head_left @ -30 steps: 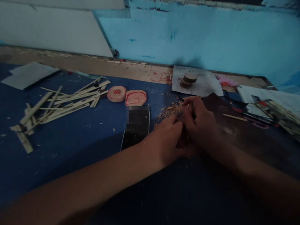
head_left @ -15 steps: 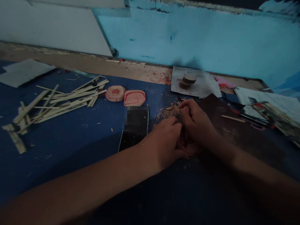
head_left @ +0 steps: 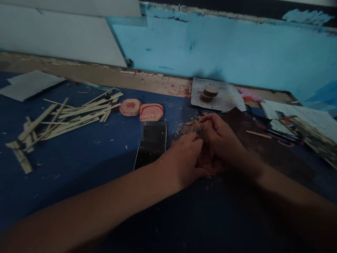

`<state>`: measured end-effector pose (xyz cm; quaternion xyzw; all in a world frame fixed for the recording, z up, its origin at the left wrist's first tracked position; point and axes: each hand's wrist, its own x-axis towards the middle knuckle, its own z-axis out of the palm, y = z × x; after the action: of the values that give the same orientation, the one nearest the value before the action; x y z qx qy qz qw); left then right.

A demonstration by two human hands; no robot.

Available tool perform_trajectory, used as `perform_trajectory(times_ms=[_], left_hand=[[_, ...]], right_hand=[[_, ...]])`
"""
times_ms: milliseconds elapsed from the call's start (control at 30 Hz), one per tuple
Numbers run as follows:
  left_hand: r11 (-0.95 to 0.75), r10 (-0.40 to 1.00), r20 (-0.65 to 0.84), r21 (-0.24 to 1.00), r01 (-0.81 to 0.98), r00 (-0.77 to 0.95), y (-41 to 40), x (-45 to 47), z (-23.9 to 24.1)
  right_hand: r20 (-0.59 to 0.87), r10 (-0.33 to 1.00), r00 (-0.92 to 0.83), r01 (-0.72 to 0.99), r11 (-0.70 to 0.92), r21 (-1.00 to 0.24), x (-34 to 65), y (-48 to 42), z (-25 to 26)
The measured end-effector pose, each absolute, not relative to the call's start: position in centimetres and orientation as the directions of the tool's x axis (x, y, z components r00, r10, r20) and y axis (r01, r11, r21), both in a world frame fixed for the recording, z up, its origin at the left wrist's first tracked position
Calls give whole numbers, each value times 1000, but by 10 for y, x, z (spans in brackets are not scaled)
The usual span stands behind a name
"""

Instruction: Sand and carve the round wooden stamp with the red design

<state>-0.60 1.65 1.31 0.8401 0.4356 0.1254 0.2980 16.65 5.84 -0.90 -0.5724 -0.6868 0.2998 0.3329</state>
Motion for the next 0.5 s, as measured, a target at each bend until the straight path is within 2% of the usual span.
perform_trajectory(times_ms=[133,233,300,400,500], left_hand=[[-480,817,-4,551,683,577,13,-5,14],[-488,839,14,461,741,544,9,-6,17],[-521,829,52,433,736,556,8,-9,18],[-678,692,138,462,572,709,13,-17,17],[-751,535,132,526,399,834,22,-21,13]], right_hand=[[182,982,-47,585,175,-792,172,58,-1],[196,978,-70,586,200,-786,178,52,18],[201,974,-102,644,219,-733,185,44,34],[206,961,-187,775,273,-570,202,28,56],[145,947,-286,819,320,-476,222,10,69]])
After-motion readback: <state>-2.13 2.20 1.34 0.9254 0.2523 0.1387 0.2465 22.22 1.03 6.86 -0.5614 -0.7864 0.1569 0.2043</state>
